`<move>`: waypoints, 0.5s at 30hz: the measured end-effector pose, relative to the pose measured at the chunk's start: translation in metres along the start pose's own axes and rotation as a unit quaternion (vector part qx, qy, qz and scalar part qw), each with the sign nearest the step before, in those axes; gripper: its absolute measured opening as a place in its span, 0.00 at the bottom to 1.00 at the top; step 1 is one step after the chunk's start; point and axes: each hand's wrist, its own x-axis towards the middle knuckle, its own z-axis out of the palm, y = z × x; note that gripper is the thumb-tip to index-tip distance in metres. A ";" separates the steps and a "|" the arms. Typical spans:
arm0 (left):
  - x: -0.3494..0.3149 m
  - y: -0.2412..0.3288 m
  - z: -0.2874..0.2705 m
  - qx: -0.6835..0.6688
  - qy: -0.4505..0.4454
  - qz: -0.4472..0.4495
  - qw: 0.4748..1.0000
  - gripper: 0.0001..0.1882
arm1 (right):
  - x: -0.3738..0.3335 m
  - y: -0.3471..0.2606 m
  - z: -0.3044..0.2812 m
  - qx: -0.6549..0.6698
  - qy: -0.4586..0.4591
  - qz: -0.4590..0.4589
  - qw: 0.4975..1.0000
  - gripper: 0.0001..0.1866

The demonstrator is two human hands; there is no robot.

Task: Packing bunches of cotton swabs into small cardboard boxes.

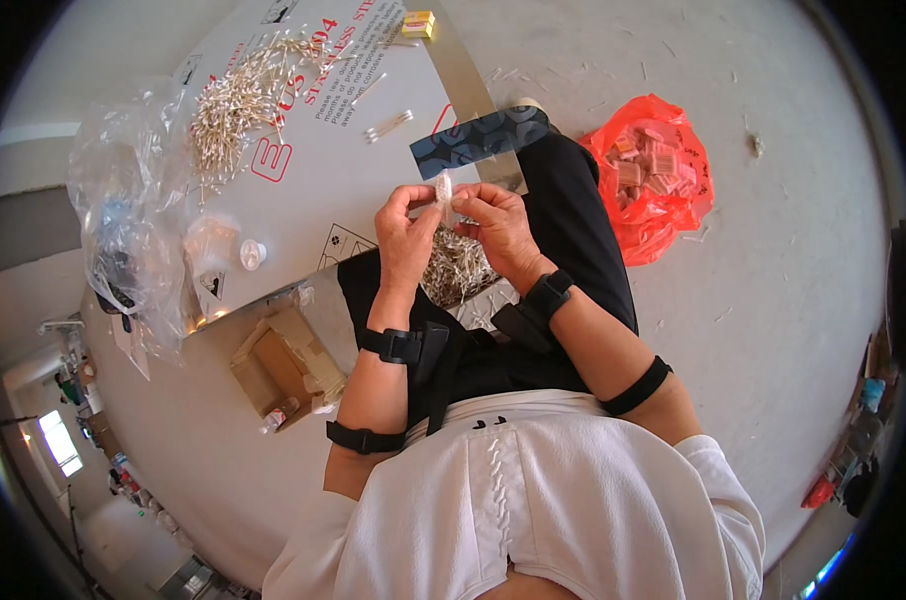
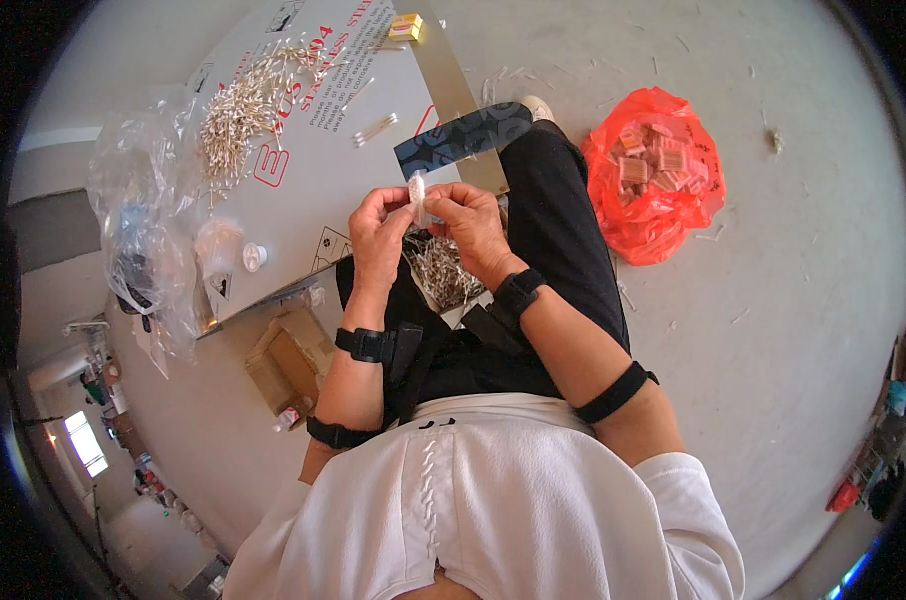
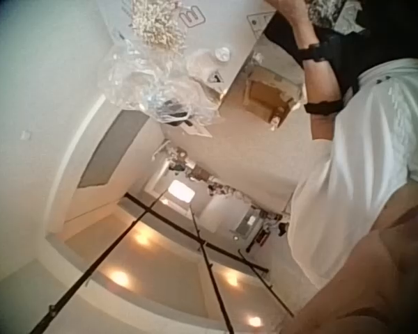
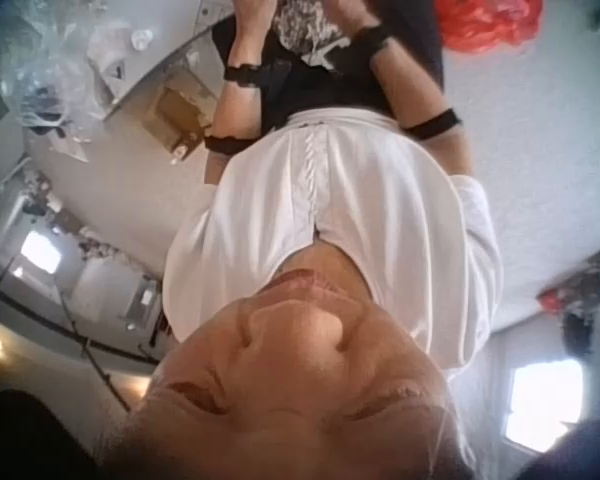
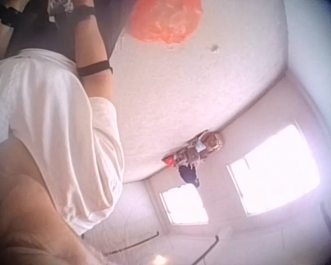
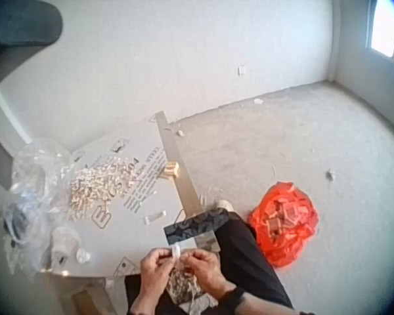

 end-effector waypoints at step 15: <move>0.006 0.000 0.003 0.018 -0.017 -0.047 0.999 0.08 | 0.007 0.007 -0.009 0.112 0.000 0.056 0.992 0.04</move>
